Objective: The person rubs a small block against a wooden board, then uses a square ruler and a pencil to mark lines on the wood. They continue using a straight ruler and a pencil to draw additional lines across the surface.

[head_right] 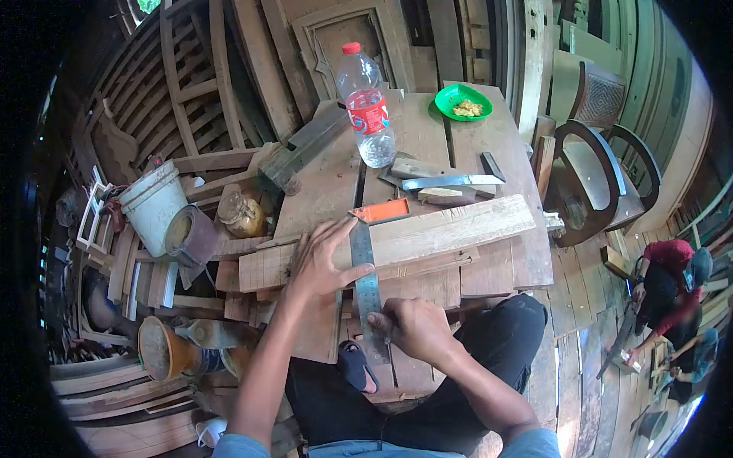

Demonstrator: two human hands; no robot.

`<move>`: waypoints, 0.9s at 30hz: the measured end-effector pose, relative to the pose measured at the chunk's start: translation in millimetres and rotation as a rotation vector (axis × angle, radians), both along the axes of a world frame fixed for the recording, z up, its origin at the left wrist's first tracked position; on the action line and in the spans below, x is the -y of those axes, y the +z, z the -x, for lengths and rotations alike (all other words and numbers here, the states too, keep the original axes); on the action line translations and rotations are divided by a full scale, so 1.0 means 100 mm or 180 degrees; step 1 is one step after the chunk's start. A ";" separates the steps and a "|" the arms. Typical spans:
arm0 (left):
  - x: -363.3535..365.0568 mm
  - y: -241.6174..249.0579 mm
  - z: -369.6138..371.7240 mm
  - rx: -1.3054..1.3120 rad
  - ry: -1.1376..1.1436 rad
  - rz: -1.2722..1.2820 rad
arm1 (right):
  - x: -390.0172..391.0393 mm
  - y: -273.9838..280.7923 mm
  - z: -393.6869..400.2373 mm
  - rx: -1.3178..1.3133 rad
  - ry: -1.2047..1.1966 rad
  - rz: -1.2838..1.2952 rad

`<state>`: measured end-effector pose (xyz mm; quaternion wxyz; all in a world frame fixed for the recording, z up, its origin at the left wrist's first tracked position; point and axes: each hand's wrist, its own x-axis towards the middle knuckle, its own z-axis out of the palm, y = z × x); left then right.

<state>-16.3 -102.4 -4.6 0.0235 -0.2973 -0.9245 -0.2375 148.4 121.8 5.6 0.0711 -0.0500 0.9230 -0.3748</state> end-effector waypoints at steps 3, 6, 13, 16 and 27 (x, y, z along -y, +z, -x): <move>0.01 0.02 0.03 0.0070 -0.0029 0.0430 | -0.04 0.12 -0.02 0.0022 -0.0045 -0.0208; 0.01 -0.01 0.06 0.0200 -0.0077 0.0073 | -0.07 0.17 -0.04 0.0005 -0.0076 -0.0305; -0.06 0.03 0.06 0.0390 0.0237 0.0218 | -0.20 0.18 -0.03 -0.0076 -0.0159 -0.0400; -0.12 0.02 0.08 0.0426 0.0289 0.0371 | -0.25 0.24 -0.02 0.0082 -0.0065 -0.0432; -0.12 0.03 0.08 0.0379 0.0229 0.0507 | -0.21 0.16 -0.02 0.0025 0.0080 -0.0397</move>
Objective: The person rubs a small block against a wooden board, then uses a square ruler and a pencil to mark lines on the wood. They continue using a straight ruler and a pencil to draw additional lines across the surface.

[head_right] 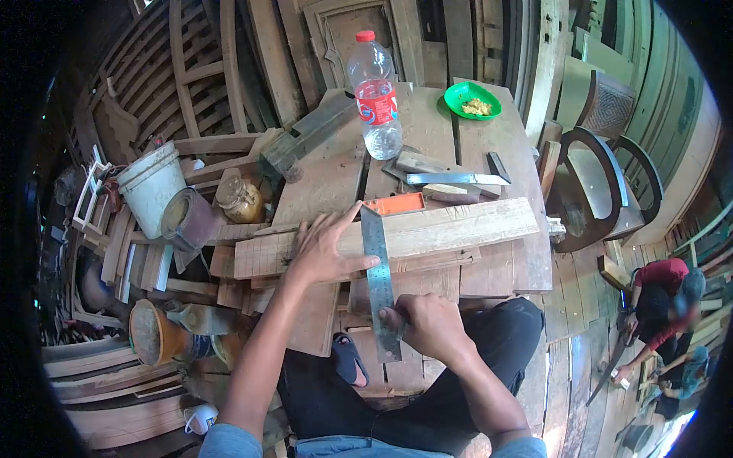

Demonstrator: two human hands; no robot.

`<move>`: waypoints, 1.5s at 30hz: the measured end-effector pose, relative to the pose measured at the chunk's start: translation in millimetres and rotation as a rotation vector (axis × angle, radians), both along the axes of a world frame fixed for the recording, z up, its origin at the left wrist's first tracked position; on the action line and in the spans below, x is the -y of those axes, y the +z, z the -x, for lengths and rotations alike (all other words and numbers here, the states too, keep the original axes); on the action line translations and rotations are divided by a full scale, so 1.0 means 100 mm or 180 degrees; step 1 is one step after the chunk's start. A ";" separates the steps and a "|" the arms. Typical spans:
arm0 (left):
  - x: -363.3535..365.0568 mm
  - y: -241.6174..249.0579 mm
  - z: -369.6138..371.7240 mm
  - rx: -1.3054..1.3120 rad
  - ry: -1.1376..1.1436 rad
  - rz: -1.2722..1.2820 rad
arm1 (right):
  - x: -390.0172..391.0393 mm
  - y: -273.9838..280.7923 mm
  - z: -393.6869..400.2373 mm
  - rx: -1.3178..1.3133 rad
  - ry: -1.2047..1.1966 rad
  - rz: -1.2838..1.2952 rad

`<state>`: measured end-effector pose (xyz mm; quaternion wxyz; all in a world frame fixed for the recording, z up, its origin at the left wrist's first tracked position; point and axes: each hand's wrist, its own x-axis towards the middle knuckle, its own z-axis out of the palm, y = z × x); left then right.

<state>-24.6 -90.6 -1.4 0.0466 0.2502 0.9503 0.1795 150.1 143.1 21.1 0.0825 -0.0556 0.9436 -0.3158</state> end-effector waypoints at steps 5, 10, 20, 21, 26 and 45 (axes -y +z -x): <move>0.00 0.02 -0.01 0.0091 0.0043 -0.0080 | 0.02 0.00 0.00 0.0003 0.0002 0.0025; 0.02 -0.01 0.00 0.0068 0.0007 -0.0171 | 0.03 -0.04 0.01 -0.0029 0.0034 -0.0049; 0.04 -0.07 0.01 -0.0124 -0.0029 -0.0196 | 0.04 -0.06 0.01 -0.0130 0.0066 0.0054; 0.04 -0.07 0.01 -0.0150 -0.0036 -0.0176 | 0.04 -0.06 0.01 -0.0135 0.0070 0.0044; 0.05 -0.08 0.02 -0.0182 -0.0058 -0.0219 | 0.04 -0.08 0.02 -0.0171 0.0095 0.0057; 0.06 -0.11 -0.01 -0.0216 -0.0065 -0.0232 | 0.04 -0.13 0.02 -0.0276 0.0066 0.0164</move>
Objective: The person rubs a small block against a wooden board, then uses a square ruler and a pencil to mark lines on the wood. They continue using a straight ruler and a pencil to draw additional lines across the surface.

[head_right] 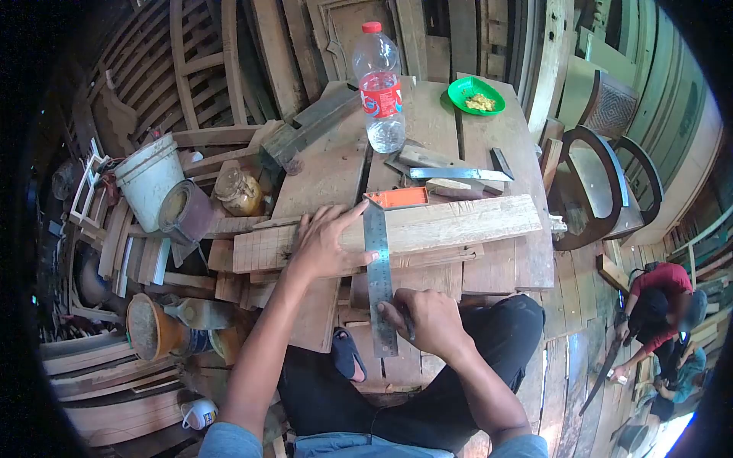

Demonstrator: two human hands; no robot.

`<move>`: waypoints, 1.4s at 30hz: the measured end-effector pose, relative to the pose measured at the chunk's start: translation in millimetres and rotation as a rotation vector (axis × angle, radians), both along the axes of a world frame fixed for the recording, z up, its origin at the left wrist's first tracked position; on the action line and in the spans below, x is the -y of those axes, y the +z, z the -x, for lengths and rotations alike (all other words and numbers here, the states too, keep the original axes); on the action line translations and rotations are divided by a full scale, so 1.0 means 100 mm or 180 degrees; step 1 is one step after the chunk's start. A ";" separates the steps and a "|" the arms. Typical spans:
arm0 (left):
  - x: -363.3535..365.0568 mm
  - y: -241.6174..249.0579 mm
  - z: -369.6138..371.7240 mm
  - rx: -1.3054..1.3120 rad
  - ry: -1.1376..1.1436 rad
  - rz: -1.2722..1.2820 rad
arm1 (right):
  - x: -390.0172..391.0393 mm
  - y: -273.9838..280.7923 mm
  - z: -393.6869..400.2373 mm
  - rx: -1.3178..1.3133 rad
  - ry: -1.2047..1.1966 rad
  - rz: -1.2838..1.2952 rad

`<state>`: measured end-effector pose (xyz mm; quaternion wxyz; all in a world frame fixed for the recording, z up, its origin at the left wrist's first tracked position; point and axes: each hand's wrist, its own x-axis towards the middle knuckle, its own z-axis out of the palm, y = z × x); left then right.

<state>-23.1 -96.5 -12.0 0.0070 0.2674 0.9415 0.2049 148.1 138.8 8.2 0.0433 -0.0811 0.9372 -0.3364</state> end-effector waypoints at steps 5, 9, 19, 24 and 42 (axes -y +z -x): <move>-0.01 0.05 -0.01 0.0100 0.0005 -0.0046 | -0.03 0.11 0.00 0.0228 -0.0077 0.0107; -0.02 0.11 -0.02 0.0192 0.0040 0.0074 | -0.32 0.15 0.09 0.0316 -0.0040 0.1086; -0.07 0.15 -0.06 0.0128 0.0101 0.0108 | -0.47 0.52 1.15 -0.0821 -0.0246 0.0805; -0.05 0.16 -0.05 0.0137 0.0090 0.0061 | -0.34 0.00 1.51 -0.1179 -0.0275 0.1124; -0.05 0.12 -0.05 -0.0001 0.0063 0.0080 | -0.21 -0.20 1.60 -0.1597 -0.0108 0.0831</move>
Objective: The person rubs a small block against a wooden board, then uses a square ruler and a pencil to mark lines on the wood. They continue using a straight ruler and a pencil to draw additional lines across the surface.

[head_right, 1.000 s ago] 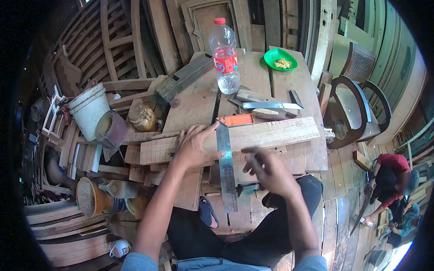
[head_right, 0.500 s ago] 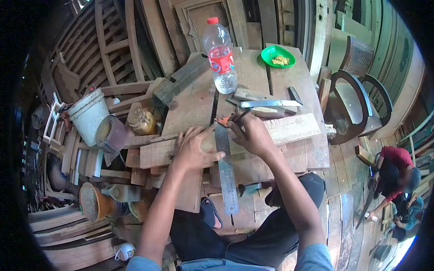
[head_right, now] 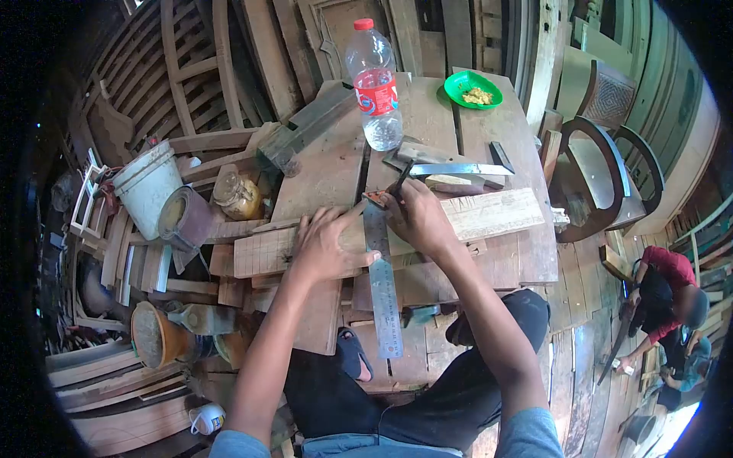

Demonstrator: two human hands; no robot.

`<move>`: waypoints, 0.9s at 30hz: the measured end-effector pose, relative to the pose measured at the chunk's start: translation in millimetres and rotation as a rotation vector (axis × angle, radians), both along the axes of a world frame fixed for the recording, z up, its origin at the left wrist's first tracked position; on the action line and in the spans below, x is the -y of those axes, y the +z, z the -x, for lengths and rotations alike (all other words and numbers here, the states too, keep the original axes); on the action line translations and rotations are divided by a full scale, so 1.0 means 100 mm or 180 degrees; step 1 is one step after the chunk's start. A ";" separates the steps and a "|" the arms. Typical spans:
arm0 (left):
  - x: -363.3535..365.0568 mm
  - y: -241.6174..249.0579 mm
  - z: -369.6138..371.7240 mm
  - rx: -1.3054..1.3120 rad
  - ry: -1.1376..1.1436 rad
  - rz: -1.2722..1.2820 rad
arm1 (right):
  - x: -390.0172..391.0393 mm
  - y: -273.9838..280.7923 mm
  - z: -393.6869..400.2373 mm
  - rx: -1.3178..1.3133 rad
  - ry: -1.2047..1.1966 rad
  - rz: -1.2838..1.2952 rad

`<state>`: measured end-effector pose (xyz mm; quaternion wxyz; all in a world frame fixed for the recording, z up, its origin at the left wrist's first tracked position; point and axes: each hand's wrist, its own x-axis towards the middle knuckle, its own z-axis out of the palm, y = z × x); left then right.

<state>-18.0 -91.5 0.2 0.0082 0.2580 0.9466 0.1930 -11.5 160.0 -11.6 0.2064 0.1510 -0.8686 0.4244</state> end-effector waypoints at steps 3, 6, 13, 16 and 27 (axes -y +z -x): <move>0.01 -0.01 0.01 0.0058 -0.0002 -0.0033 | 0.01 -0.03 0.01 -0.0236 0.0060 0.0003; 0.00 -0.03 0.01 0.0012 0.0022 0.0000 | -0.02 -0.10 0.05 -0.0276 0.0081 -0.0097; 0.02 -0.06 0.02 -0.0048 0.0024 0.0065 | -0.04 -0.14 0.07 -0.0278 0.0091 -0.0169; 0.02 -0.04 0.02 0.0016 0.0003 0.0040 | -0.03 -0.12 0.06 -0.0257 0.0090 -0.0212; 0.02 -0.04 0.01 -0.0009 -0.0027 -0.0014 | -0.04 -0.15 0.08 -0.0264 0.0096 -0.0307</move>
